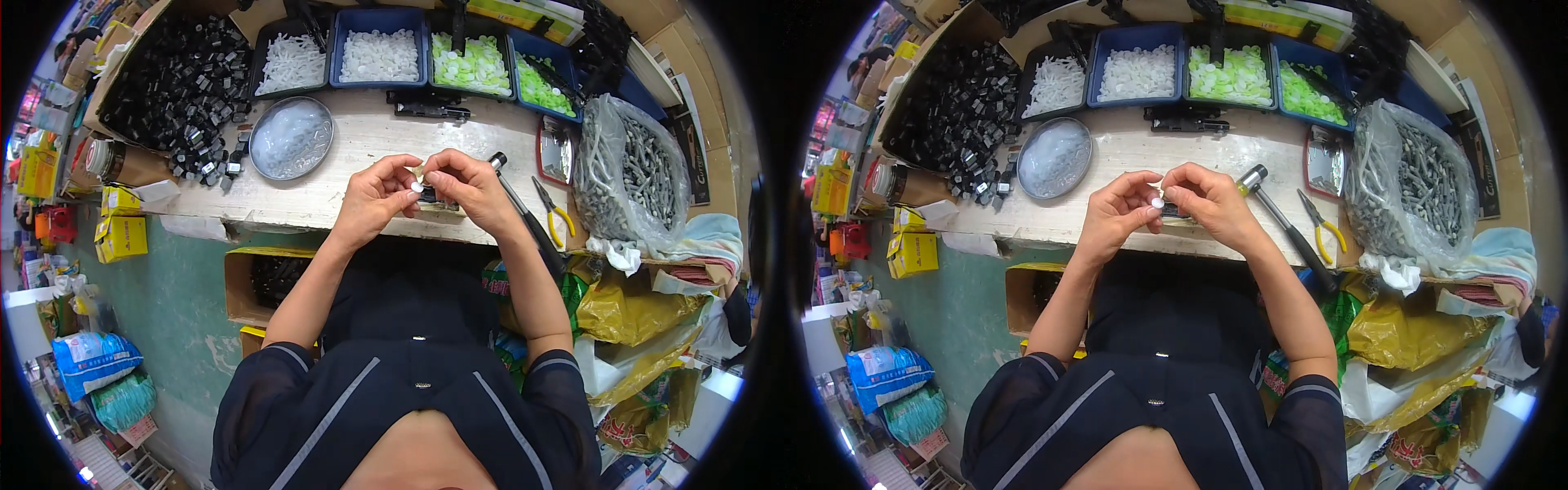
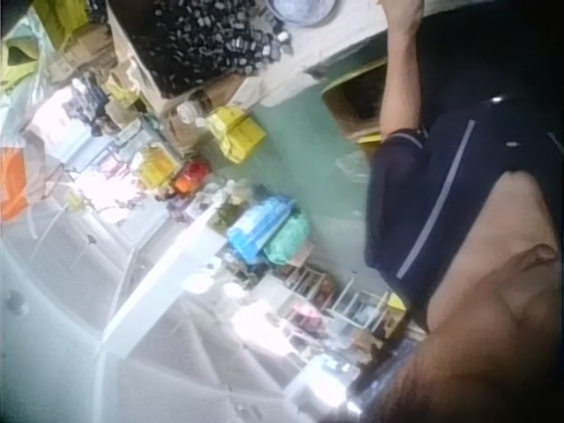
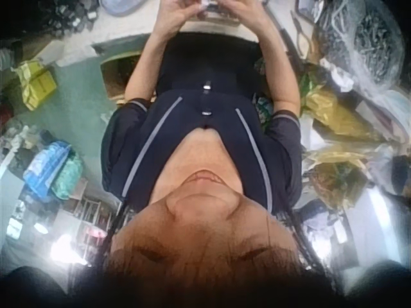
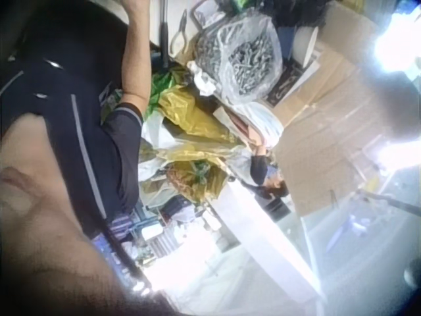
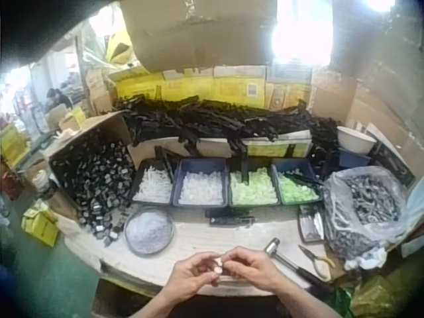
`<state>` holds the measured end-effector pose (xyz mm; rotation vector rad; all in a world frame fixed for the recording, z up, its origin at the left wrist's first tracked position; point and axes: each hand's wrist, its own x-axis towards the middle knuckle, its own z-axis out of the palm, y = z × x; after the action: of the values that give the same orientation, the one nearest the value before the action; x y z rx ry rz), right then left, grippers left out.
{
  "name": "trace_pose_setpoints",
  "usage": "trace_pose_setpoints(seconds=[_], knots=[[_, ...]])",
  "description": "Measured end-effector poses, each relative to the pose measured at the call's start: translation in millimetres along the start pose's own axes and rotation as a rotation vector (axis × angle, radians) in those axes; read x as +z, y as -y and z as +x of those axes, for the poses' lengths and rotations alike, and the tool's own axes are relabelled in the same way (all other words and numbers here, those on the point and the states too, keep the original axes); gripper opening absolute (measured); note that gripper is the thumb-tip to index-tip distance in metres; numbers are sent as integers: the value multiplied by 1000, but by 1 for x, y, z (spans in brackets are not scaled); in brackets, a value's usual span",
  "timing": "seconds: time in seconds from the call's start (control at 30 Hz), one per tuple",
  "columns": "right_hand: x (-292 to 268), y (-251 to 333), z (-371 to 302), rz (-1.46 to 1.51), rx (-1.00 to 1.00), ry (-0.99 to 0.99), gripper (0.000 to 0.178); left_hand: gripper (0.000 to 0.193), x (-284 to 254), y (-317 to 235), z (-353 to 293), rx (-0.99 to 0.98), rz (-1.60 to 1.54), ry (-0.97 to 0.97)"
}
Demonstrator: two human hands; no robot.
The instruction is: Assemble small plastic parts on a factory workbench using a jig and a hammer.
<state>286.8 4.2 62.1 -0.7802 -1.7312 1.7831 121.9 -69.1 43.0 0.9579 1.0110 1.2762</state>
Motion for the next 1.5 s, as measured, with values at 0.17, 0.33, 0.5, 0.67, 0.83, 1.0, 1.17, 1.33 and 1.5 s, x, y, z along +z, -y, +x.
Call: trace_pose_setpoints(seconds=[0.17,0.33,0.5,0.67,0.83,1.0,1.17,1.33,1.5], knots=[[2,0,0,-29,-4,8,13,38,-1,1,0,19,31,23],[4,-1,0,-208,-26,21,13,35,2,5,-2,39,31,-22],[7,3,1,-285,-54,6,13,35,-1,6,-1,41,35,-32],[7,4,3,-323,-94,-12,12,35,-1,3,-1,44,46,-35],[11,3,3,-425,-173,-49,10,36,-1,7,-2,51,43,-39],[13,0,1,-389,-199,-59,9,35,0,5,-3,57,48,-32],[16,-2,3,-368,-197,-50,10,35,-2,7,-5,75,42,-39],[16,-3,3,-385,-174,-37,10,34,-4,9,-6,67,41,-41],[20,-6,3,-464,-192,-20,10,32,-6,9,-7,66,3,-62]])
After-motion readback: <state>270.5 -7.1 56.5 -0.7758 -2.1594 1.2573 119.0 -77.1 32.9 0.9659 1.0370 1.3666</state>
